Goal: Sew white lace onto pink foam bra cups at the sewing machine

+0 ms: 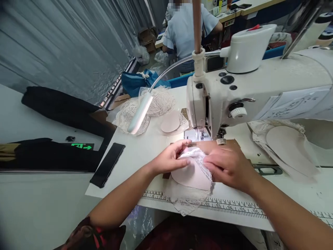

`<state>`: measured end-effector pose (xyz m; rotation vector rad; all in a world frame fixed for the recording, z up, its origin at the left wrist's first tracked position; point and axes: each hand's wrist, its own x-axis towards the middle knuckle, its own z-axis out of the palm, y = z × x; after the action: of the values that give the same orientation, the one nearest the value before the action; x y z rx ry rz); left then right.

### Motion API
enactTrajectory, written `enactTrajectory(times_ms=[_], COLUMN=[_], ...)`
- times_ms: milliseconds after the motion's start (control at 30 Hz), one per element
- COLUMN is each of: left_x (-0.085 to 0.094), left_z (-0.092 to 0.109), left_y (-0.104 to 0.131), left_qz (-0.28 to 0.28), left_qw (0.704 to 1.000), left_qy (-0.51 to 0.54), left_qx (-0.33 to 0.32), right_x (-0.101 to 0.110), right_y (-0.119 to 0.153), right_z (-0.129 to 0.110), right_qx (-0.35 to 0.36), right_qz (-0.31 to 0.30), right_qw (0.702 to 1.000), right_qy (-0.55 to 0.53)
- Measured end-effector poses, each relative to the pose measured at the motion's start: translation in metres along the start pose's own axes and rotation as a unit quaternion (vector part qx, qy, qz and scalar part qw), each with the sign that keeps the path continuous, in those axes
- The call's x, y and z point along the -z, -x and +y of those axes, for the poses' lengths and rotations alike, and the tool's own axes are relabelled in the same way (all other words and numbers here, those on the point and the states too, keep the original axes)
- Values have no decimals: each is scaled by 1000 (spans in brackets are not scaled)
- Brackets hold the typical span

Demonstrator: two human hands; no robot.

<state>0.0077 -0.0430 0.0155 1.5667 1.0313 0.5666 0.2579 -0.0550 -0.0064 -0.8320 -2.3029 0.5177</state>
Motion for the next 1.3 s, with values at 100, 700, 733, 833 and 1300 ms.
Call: enactTrajectory(times_ms=[100, 700, 733, 833, 1300], left_x=[6, -8, -12, -20, 6], left_z=[-6, 18, 17, 9, -1], left_y=[-18, -25, -22, -21, -41], left_qz=[-34, 56, 33, 11, -57], left_qw=[994, 864, 860, 846, 827], left_qy=[103, -472, -473, -490, -514], left_qx=[19, -166, -188, -211, -221], right_x=[-3, -9, -9, -7, -20], right_y=[0, -13, -14, -16, -12], right_z=[-2, -4, -4, -5, 6], right_qx=[13, -45, -48, -56, -122], right_qz=[-66, -26, -21, -10, -19], right_qw=[997, 965, 965, 965, 960], right_qy=[49, 258, 257, 256, 252])
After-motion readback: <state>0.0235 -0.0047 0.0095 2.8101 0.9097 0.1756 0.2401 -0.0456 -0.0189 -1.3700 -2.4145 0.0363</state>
